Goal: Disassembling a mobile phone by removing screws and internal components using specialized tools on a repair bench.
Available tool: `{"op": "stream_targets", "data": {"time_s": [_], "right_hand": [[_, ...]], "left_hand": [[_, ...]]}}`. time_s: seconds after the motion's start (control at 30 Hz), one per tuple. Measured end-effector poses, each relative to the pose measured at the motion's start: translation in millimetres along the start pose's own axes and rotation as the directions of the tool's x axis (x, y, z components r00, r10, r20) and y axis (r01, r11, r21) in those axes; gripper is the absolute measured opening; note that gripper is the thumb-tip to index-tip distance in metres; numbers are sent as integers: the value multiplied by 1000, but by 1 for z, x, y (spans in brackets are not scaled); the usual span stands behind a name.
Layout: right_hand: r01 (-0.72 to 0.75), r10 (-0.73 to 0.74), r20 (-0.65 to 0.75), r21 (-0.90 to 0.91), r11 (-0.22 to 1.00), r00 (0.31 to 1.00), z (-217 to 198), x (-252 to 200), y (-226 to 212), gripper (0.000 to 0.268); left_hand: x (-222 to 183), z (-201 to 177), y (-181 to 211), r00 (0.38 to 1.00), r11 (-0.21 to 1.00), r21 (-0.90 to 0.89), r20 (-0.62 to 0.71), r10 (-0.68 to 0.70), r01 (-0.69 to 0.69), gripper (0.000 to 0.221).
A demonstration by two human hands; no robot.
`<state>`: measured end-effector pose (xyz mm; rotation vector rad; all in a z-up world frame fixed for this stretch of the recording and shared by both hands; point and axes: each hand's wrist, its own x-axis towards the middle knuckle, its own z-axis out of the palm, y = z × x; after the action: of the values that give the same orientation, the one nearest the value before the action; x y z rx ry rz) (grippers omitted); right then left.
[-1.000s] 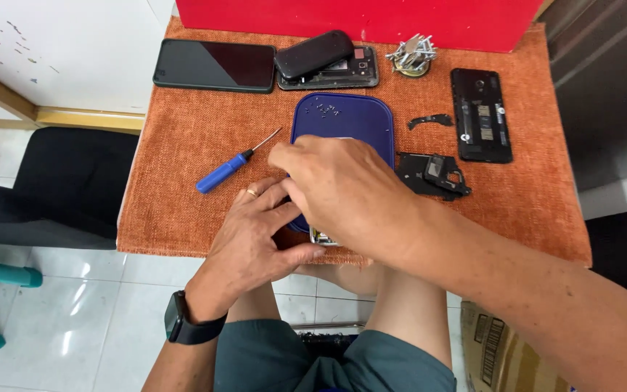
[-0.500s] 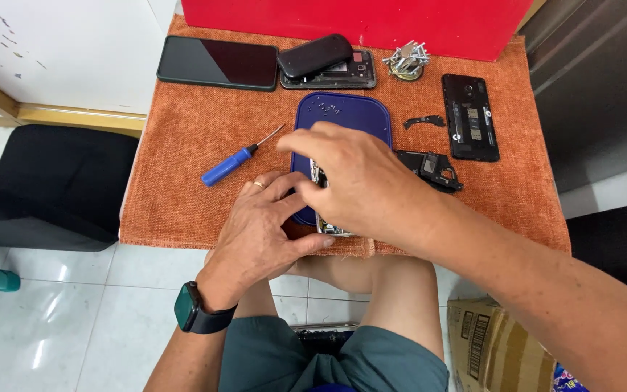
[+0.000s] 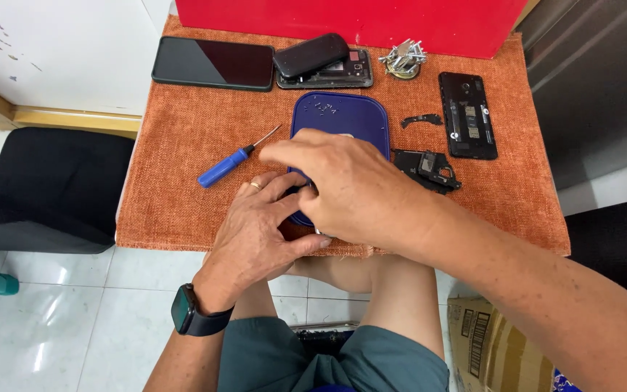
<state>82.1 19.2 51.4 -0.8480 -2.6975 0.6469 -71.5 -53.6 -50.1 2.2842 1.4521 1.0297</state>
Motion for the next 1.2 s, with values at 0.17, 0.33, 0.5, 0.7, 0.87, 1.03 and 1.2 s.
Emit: {"op": "stream_targets", "data": {"time_s": [0.17,0.33,0.5,0.7,0.87,1.03,1.2], "right_hand": [[8,-9,-27,-29,1000,1000,-1,-1,2,63],[-55,48,-61,-102,993,997,2,-1,2,38],[35,-39,-74,-58,998,996,3,-4,8,55],[-11,9,-36,-38,999,999,-3,-6,4,54],[21,-22,-51,-25,999,998,-3,-6,6,52],[24,-25,-60,-20,1000,998,-7,-7,4,54],[21,-23,-63,-32,999,998,-10,-9,6,56]], "left_hand": [[-1,2,-2,1000,1000,16,-6,13,-13,53],[0,0,1,1000,1000,0,-1,-6,6,49],[-1,1,-1,1000,1000,0,10,-4,4,52],[-1,1,-1,1000,1000,9,-16,17,-17,55],[0,2,-1,1000,1000,10,0,4,-4,54],[-1,3,-3,1000,1000,24,9,-6,6,56],[-1,4,-5,1000,1000,11,12,2,-2,55]]}}
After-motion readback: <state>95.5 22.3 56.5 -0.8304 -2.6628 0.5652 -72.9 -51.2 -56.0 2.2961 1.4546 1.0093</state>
